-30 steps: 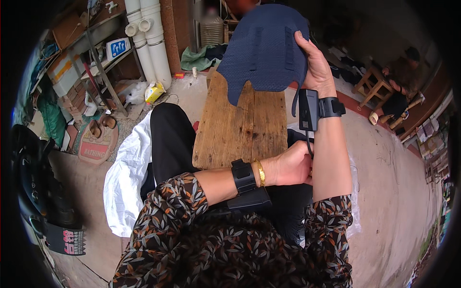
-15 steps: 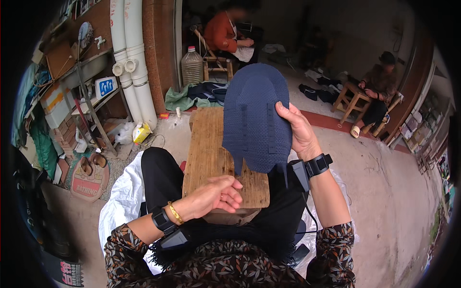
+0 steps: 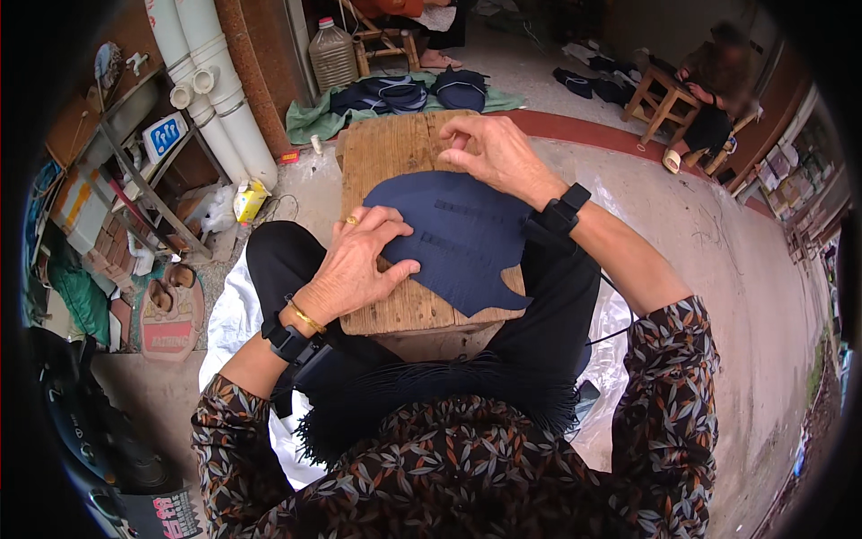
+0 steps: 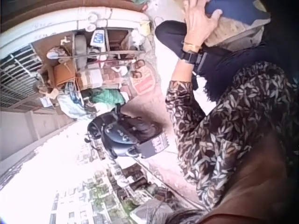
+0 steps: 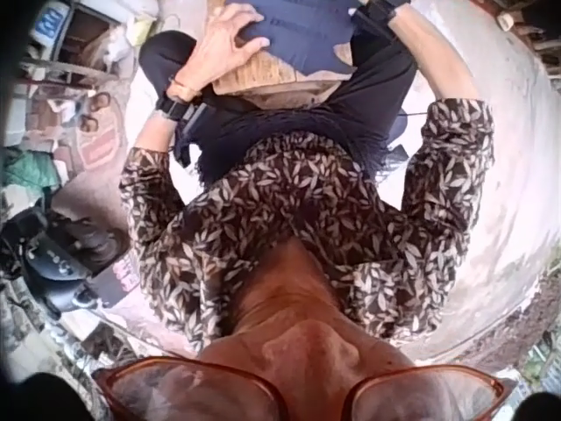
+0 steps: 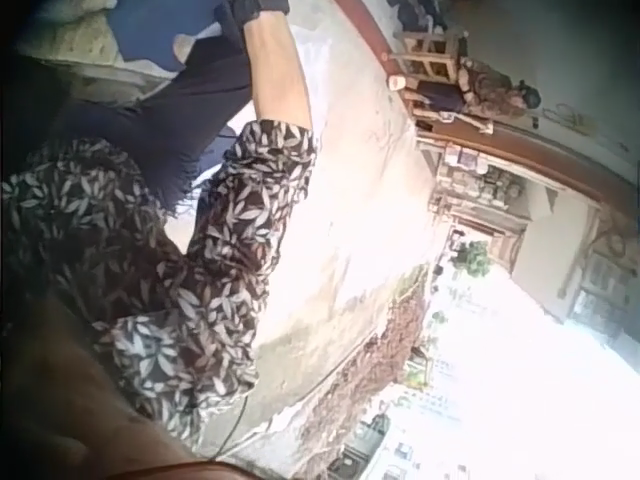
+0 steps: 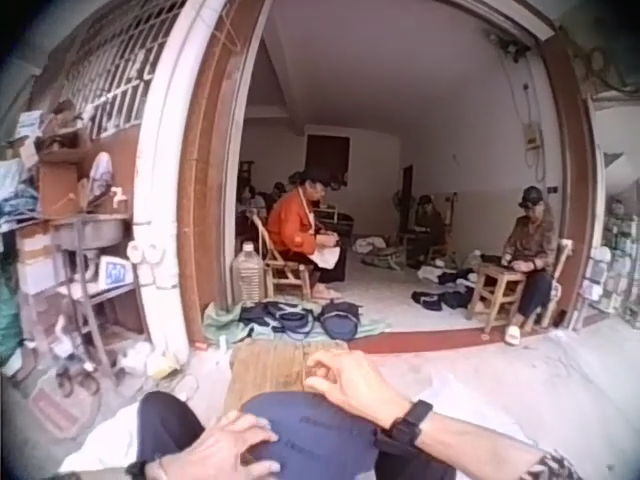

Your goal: The recorder is hand-stitching a blue shoe upper component using a needle and thread on a wooden block.

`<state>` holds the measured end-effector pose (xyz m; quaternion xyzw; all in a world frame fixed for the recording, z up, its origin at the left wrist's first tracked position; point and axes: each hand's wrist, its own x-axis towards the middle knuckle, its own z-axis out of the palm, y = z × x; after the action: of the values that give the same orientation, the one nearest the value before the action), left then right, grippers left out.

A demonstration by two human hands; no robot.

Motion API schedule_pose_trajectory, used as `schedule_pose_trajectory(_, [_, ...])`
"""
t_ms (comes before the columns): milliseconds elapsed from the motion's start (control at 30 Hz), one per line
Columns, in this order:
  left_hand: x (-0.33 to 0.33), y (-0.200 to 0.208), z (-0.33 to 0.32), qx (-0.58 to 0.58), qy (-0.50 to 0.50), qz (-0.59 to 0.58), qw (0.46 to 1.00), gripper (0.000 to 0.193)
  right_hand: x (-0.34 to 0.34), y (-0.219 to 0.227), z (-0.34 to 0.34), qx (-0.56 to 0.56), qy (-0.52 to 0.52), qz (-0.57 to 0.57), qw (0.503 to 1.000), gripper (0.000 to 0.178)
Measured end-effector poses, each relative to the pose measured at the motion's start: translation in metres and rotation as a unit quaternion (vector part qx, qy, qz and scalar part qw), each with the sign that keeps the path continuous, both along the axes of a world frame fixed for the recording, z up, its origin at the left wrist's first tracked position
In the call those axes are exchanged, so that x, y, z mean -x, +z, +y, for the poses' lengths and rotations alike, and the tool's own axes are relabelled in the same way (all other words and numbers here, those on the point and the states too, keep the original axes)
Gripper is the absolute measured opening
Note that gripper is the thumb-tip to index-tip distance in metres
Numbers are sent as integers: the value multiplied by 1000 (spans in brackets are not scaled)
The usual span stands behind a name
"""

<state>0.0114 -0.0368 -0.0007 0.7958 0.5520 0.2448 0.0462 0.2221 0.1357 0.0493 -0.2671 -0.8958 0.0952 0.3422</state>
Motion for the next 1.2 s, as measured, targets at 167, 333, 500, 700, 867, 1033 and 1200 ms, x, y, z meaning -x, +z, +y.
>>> schedule_pose_trajectory(167, [2, -12, 2, -77, 74, 3, 994, 38, -100, 3, -88, 309, 88, -108, 941, 9])
schedule_pose_trajectory(333, [2, -13, 6, -57, 79, 8, 995, 37, -142, -56, -176, 359, 56, -201, 910, 13])
schedule_pose_trajectory(500, [7, -4, 4, -43, 54, 27, 997, 39, -132, -79, -200, 400, 51, -104, 909, 16])
schedule_pose_trajectory(700, [11, -1, -4, -24, 17, 54, 998, 48, -135, -85, -201, 393, 13, -89, 915, 9])
schedule_pose_trajectory(867, [15, 2, -5, 5, -8, 32, 999, 49, -230, -89, -147, 450, -146, 130, 871, 16])
schedule_pose_trajectory(1033, [16, 3, -8, 17, 5, 9, 1000, 49, -380, -24, -64, 293, -337, 596, 668, 15])
schedule_pose_trajectory(1200, [-14, 21, -13, -18, -52, -29, 998, 34, -314, -3, -81, 332, -279, 173, 884, 17])
